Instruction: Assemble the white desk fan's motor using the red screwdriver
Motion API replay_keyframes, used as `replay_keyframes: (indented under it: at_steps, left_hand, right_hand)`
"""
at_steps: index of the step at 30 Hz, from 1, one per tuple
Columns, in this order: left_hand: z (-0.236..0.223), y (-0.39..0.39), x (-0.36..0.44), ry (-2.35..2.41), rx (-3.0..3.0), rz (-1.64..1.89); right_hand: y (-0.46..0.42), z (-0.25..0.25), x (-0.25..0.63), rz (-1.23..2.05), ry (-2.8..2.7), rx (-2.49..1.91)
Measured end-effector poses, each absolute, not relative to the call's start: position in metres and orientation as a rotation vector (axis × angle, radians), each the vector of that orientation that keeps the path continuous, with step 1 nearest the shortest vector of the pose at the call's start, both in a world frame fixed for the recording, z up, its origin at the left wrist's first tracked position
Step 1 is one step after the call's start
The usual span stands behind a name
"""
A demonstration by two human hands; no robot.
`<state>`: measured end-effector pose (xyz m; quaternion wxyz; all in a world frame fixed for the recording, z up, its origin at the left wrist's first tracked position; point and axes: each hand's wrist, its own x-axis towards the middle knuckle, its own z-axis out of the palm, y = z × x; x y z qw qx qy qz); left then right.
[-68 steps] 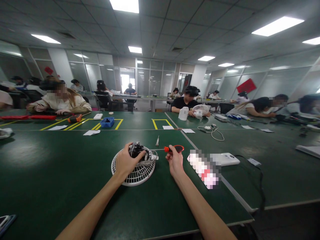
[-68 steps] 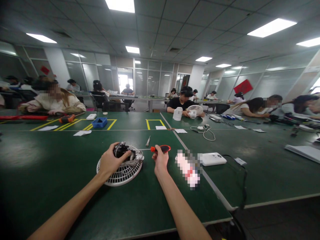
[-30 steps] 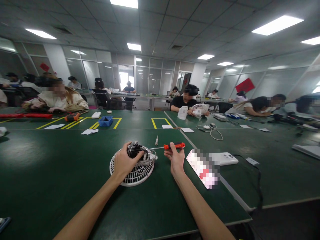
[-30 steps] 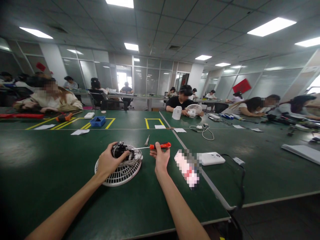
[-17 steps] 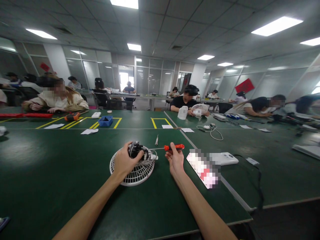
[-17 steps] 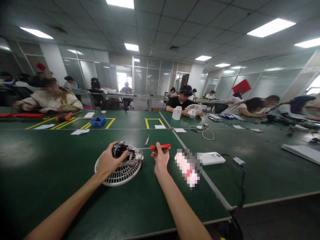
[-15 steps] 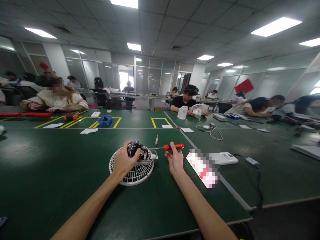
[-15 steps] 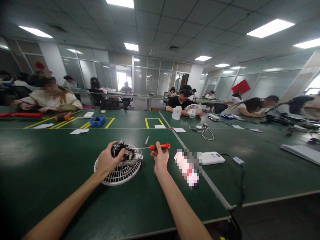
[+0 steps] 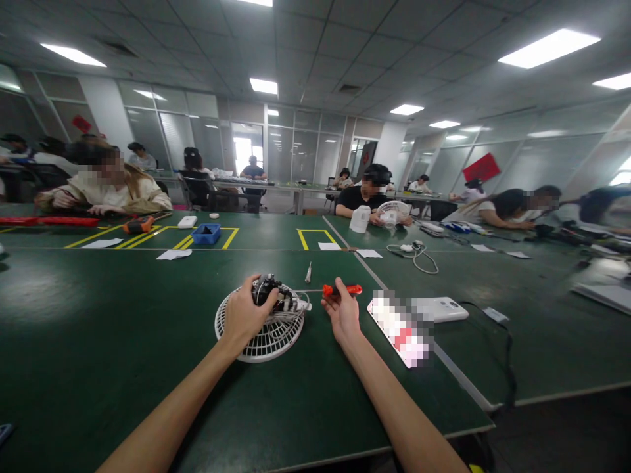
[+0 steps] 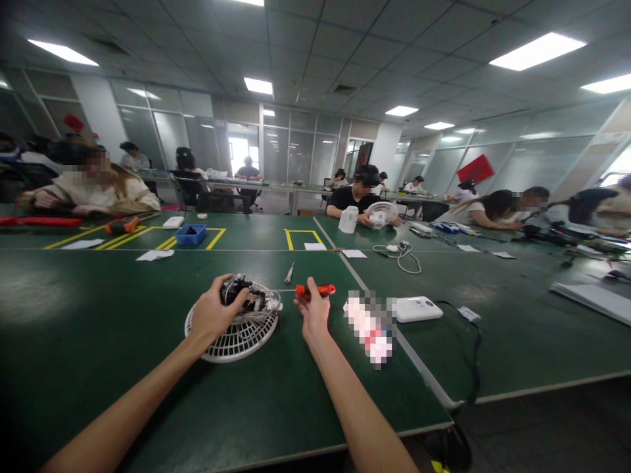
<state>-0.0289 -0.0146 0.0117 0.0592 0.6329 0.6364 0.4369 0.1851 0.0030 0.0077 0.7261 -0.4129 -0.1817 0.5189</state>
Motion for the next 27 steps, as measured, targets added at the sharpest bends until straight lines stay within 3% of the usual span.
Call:
replay_keyframes:
  at_steps: [27]
  left_hand:
    - [0.0120,-0.0138,-0.0300,1.938,1.834,1.365]
  right_hand:
    - [0.0003,0.0055,0.1790,1.143,-0.375,-0.894]
